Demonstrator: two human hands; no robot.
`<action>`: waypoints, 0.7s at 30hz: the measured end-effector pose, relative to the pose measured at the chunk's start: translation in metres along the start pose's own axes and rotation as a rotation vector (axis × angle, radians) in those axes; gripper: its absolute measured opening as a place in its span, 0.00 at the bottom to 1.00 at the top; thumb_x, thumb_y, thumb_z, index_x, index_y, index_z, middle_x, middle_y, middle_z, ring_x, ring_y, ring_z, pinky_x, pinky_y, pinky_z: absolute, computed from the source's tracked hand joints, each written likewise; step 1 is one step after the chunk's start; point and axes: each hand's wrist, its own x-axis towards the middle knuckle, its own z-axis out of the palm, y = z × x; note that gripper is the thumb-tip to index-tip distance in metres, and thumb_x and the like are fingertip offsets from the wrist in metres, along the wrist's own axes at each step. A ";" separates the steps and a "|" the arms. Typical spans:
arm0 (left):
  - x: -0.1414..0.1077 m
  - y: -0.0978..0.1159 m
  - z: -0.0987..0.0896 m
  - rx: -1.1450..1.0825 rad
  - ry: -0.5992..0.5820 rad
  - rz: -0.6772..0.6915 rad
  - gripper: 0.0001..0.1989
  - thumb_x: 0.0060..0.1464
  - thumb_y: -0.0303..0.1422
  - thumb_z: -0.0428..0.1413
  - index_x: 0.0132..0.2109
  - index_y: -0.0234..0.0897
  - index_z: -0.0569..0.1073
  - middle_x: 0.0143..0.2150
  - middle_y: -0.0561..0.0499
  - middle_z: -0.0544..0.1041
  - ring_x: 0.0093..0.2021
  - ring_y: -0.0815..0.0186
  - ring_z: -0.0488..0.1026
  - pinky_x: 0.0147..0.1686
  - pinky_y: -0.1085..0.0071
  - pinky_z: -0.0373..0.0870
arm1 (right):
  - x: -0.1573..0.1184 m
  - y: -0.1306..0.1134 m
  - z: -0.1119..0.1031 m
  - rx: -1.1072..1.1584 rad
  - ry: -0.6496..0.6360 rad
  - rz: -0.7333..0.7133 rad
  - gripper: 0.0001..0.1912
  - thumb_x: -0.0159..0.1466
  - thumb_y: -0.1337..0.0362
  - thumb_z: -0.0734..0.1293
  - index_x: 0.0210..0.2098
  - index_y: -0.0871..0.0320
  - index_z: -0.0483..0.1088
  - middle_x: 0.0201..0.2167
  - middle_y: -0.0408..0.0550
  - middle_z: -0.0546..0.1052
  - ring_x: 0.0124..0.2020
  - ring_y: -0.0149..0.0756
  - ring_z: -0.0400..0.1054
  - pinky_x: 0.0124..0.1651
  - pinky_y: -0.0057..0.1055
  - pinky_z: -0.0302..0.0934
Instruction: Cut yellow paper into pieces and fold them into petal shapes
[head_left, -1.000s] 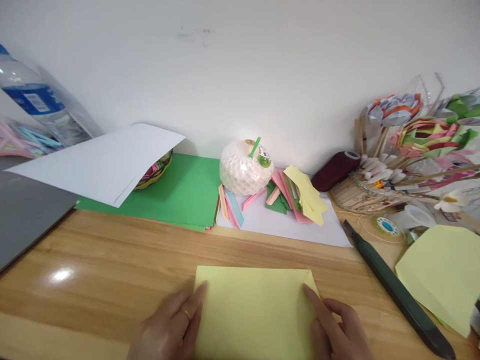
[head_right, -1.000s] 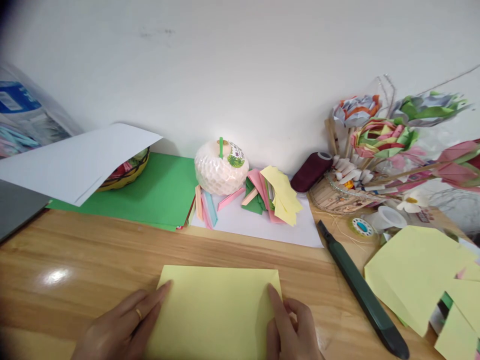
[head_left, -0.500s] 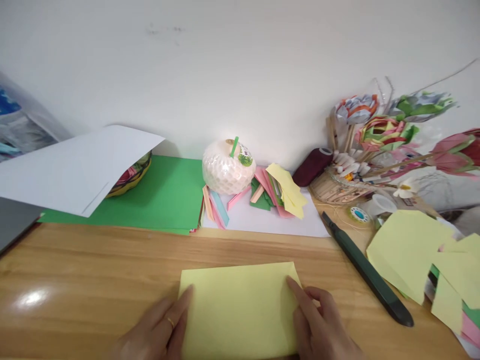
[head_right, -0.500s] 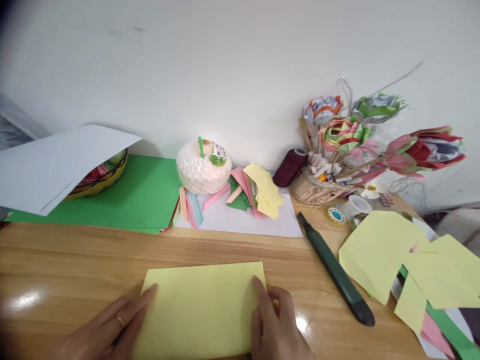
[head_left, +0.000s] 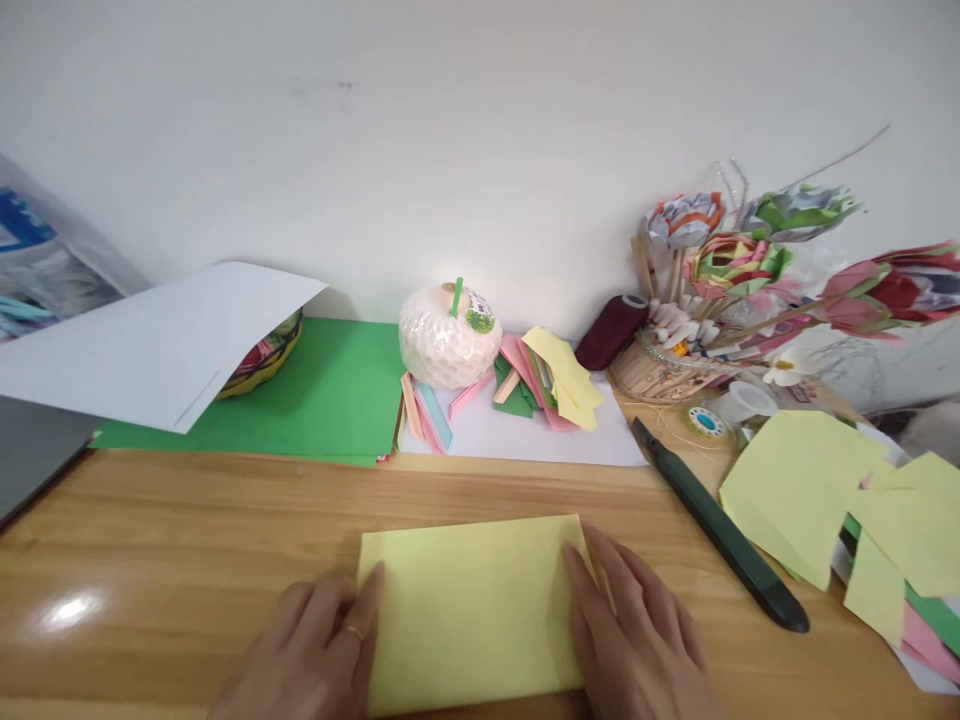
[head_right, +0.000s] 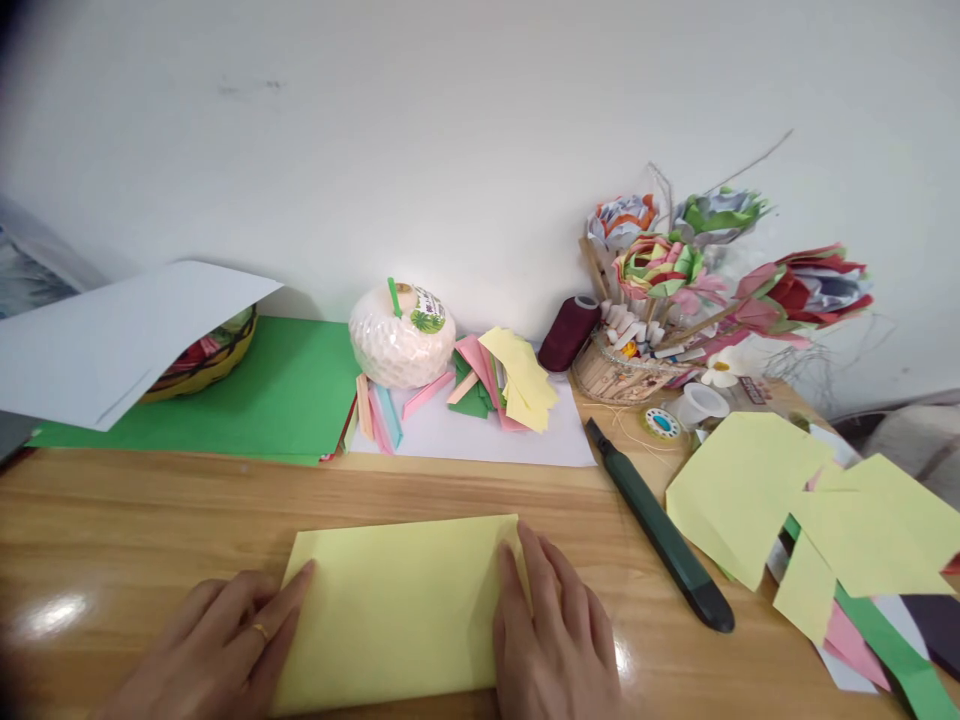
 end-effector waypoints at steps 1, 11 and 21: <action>0.002 0.000 -0.002 0.028 0.001 0.019 0.21 0.52 0.25 0.45 0.52 0.39 0.70 0.37 0.49 0.77 0.38 0.62 0.74 0.33 0.74 0.74 | 0.000 0.002 0.001 -0.015 0.012 -0.052 0.21 0.62 0.72 0.54 0.52 0.60 0.67 0.56 0.51 0.66 0.55 0.45 0.60 0.49 0.40 0.60; 0.037 0.033 -0.025 0.148 0.153 0.049 0.18 0.53 0.21 0.42 0.45 0.30 0.74 0.49 0.43 0.74 0.53 0.52 0.67 0.47 0.58 0.64 | 0.008 0.001 -0.004 -0.038 0.007 -0.083 0.26 0.58 0.77 0.53 0.55 0.61 0.63 0.55 0.54 0.67 0.54 0.43 0.62 0.52 0.43 0.55; 0.092 0.134 -0.015 -0.346 -0.018 0.041 0.41 0.58 0.55 0.35 0.62 0.21 0.55 0.63 0.35 0.55 0.63 0.51 0.54 0.55 0.59 0.59 | 0.007 0.003 0.006 0.044 0.181 -0.137 0.23 0.57 0.70 0.54 0.50 0.62 0.67 0.49 0.58 0.72 0.48 0.52 0.64 0.50 0.55 0.51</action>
